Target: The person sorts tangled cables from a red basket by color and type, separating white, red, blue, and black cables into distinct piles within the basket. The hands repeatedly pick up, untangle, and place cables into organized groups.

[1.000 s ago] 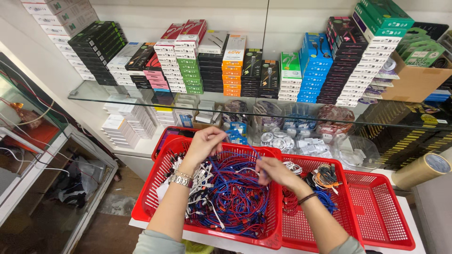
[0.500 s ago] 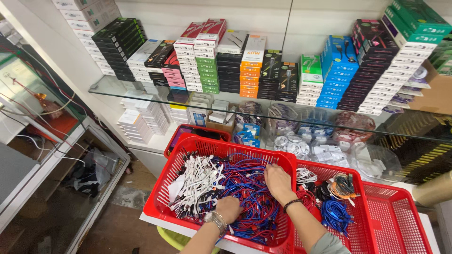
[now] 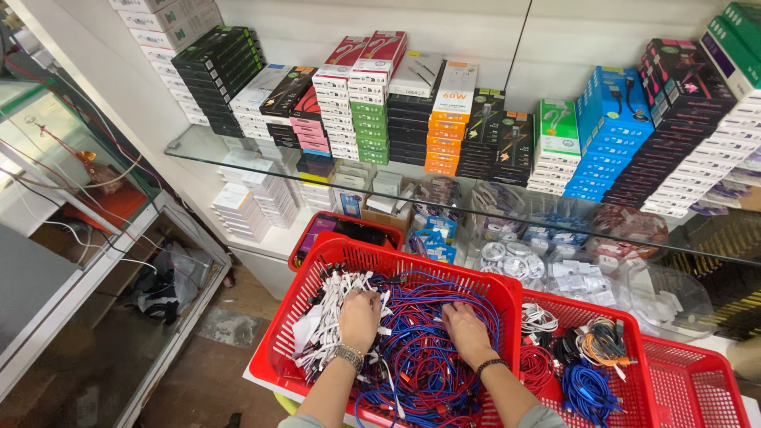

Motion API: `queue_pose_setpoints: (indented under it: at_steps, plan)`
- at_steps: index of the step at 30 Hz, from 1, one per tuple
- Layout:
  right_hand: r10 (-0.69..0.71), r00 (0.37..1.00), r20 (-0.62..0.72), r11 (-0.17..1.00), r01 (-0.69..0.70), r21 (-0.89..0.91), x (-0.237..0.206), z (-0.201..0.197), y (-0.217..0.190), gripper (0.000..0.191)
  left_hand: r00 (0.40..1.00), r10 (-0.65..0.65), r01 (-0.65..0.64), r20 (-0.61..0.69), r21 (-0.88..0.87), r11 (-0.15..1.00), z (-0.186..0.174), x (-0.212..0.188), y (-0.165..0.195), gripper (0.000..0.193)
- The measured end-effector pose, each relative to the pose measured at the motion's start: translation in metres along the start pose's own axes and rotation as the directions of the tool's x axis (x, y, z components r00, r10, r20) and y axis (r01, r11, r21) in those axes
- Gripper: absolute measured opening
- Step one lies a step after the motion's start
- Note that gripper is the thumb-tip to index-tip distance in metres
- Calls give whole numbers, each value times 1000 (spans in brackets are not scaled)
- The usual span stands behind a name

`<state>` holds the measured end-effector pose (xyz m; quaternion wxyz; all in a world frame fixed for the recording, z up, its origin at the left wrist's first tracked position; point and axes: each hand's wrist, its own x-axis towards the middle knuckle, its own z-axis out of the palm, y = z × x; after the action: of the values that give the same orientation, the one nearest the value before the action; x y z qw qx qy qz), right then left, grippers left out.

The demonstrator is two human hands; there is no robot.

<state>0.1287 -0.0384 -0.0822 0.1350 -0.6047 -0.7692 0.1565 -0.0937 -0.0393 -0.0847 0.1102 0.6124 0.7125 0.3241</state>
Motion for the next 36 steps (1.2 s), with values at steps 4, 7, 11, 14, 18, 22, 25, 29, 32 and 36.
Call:
queue_pose_setpoints:
  at_steps: [4,7,11,14,18,22,25,29,32,36]
  plan:
    - [156,973,168,893,-212,398,19,-9,6,12,983,166,-145,-72,235,961,15,18,9,43]
    - [94,987,132,668,-161,726,37,-10,17,13,992,95,-119,89,325,938,23,24,12,20]
    - [150,969,196,427,-242,871,44,1,20,16,895,-194,378,402,-451,808,25,36,16,28]
    - [188,940,286,249,-327,912,41,15,1,16,841,-76,532,536,-790,304,23,33,18,28]
    - [219,967,130,285,-191,939,40,28,-44,14,846,-1,533,533,-846,24,23,7,28,37]
    - [129,991,-42,573,-40,818,37,31,-74,13,858,-20,509,514,-854,-112,16,-2,24,36]
    - [69,996,57,480,-83,873,33,30,-78,15,860,-212,497,465,-858,134,-5,4,4,38]
    - [160,978,137,540,-203,816,31,30,-75,18,825,-461,475,325,-842,257,-43,21,-35,33]
    - [116,920,376,784,-317,534,30,40,-86,24,852,-411,406,326,-905,124,-58,20,-55,31]
    - [-115,948,298,787,-96,609,26,59,-114,25,810,-379,511,448,-856,81,-53,17,-66,22]
